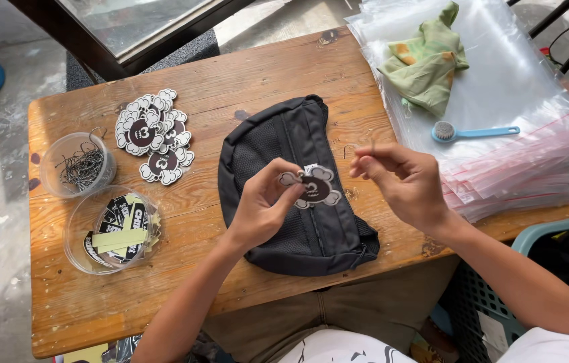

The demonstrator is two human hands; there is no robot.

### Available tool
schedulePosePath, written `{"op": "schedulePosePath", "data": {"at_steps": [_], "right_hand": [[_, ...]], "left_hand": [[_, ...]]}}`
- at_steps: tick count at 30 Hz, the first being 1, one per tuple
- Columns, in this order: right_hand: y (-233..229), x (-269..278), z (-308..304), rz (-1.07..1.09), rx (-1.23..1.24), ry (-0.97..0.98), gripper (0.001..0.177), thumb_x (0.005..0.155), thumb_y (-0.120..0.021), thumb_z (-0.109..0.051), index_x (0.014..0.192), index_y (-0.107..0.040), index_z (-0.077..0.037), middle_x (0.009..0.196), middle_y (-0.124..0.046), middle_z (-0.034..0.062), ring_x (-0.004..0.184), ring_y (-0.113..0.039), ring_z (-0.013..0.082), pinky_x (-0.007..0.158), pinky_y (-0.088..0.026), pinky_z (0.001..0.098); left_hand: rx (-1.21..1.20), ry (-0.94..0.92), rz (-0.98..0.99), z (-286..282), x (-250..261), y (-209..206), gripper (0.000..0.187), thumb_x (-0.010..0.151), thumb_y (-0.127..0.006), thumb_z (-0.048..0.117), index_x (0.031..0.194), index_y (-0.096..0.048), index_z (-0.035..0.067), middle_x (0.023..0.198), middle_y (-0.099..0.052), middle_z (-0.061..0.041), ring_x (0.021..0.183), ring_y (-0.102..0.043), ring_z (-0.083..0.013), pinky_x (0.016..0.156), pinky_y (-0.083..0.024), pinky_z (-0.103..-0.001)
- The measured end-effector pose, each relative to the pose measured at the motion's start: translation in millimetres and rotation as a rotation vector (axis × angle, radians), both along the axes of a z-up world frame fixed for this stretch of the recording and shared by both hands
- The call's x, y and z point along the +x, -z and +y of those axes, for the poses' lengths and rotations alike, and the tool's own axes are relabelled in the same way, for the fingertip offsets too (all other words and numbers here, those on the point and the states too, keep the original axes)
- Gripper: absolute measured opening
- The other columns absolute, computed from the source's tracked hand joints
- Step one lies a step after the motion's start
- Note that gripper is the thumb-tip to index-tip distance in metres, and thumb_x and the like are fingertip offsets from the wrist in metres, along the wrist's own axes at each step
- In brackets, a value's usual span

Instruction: The person cleans a black mesh bag with a blue brush, then attaches a decorative keychain to the zipper. They wipe a clear plastic bag with a cloth, place the bag inside, and seal it.

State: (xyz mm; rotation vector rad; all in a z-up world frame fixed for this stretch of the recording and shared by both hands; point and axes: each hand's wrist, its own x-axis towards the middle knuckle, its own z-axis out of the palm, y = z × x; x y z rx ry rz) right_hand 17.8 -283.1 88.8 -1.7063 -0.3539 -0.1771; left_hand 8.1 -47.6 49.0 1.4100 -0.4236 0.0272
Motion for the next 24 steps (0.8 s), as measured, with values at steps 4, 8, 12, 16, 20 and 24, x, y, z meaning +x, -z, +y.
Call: {"op": "schedulePosePath", "data": {"at_steps": [4, 8, 12, 16, 20, 24], "right_hand": [[1, 1, 2, -0.149, -0.195, -0.058, 0.01, 0.095, -0.068, -0.004, 0.099, -0.077, -0.002, 0.072, -0.073, 0.0111, 0.066, -0.07, 0.0174, 0.064, -0.057, 0.0309], [7, -4, 7, -0.175, -0.237, -0.083, 0.014, 0.1, -0.062, -0.008, 0.101, -0.076, -0.005, 0.089, -0.062, 0.0088, 0.078, -0.061, 0.0193, 0.077, -0.053, 0.0333], [18, -11, 8, 0.067, -0.013, -0.205, 0.021, 0.103, -0.051, -0.002, 0.114, -0.069, 0.002, 0.078, -0.065, 0.0086, 0.076, -0.061, 0.0128, 0.076, -0.054, 0.03], [28, -15, 10, 0.179, 0.07, -0.266, 0.021, 0.101, -0.052, -0.003, 0.116, -0.066, 0.004, 0.064, -0.061, 0.0067, 0.062, -0.06, 0.0126, 0.064, -0.054, 0.0258], [29, -17, 10, 0.158, -0.058, -0.274, 0.019, 0.101, -0.053, -0.009, 0.109, -0.069, -0.001, 0.053, -0.054, 0.0042, 0.049, -0.048, 0.0082, 0.046, -0.044, 0.0215], [42, -16, 5, 0.017, -0.276, -0.333, 0.02, 0.1, -0.053, -0.013, 0.104, -0.073, -0.009, 0.05, -0.055, 0.008, 0.043, -0.049, 0.0155, 0.043, -0.047, 0.0281]], "left_hand": [[-0.06, 0.039, 0.074, 0, -15, -8, 0.026, 0.096, -0.06, -0.002, 0.122, -0.061, 0.0, 0.085, -0.066, -0.01, 0.079, -0.069, -0.0118, 0.069, -0.062, -0.031], [-0.131, 0.053, 0.16, -1, -19, 19, 0.028, 0.094, -0.066, 0.0, 0.118, -0.053, -0.004, 0.091, -0.065, -0.011, 0.085, -0.072, -0.0172, 0.072, -0.063, -0.031], [-0.099, 0.077, 0.157, -4, -21, 13, 0.027, 0.097, -0.061, 0.002, 0.124, -0.059, -0.001, 0.091, -0.064, -0.01, 0.089, -0.069, -0.0155, 0.076, -0.063, -0.033], [-0.066, 0.083, 0.163, -2, -22, 0, 0.031, 0.099, -0.059, 0.004, 0.129, -0.06, 0.001, 0.091, -0.066, -0.012, 0.089, -0.069, -0.0171, 0.077, -0.063, -0.034], [-0.039, 0.089, 0.163, -4, -23, -1, 0.033, 0.099, -0.059, 0.006, 0.131, -0.061, 0.002, 0.093, -0.067, -0.014, 0.091, -0.069, -0.0185, 0.08, -0.062, -0.036], [-0.027, 0.102, 0.165, -3, -24, -4, 0.032, 0.1, -0.059, 0.007, 0.132, -0.062, 0.004, 0.092, -0.066, -0.013, 0.092, -0.068, -0.0184, 0.081, -0.062, -0.037]]}}
